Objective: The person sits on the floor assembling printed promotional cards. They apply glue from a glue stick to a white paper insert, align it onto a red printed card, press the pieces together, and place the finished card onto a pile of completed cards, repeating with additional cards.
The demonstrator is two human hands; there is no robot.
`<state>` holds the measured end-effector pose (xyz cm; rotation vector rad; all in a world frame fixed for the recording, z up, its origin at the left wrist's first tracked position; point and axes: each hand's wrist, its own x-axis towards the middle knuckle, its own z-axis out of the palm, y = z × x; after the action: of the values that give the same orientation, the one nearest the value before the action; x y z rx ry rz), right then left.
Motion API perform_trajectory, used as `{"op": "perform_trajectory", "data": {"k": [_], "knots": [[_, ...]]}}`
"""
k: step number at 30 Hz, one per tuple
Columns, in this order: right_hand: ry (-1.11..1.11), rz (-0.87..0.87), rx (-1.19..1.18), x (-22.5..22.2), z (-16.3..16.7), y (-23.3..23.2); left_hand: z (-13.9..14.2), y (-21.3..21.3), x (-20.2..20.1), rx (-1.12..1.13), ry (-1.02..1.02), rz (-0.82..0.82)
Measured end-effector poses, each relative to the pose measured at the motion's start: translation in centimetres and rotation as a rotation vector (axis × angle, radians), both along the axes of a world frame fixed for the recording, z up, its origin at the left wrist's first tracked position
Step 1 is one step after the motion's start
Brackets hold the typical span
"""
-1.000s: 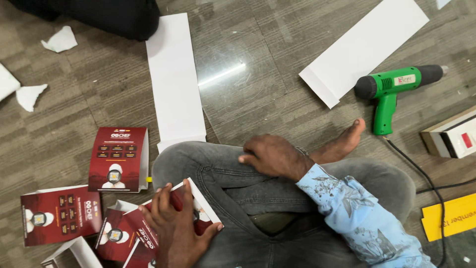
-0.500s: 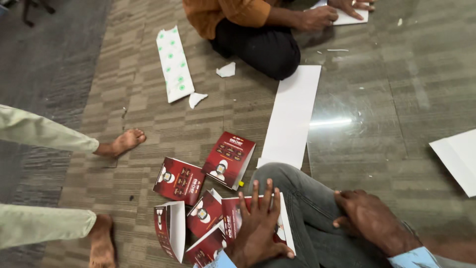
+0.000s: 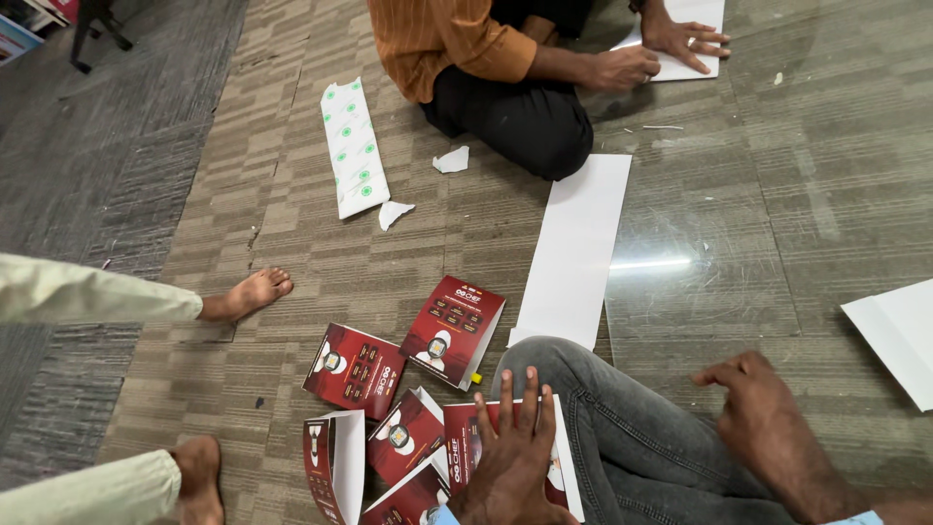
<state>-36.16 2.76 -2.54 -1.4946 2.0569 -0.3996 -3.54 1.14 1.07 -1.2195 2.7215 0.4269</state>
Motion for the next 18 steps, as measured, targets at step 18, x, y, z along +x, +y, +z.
{"op": "perform_trajectory", "data": {"k": [18], "knots": [[-0.343,-0.129,-0.153,0.3,3.4,1.1,3.1,-0.3,-1.9,0.158,-0.093,0.065]]}}
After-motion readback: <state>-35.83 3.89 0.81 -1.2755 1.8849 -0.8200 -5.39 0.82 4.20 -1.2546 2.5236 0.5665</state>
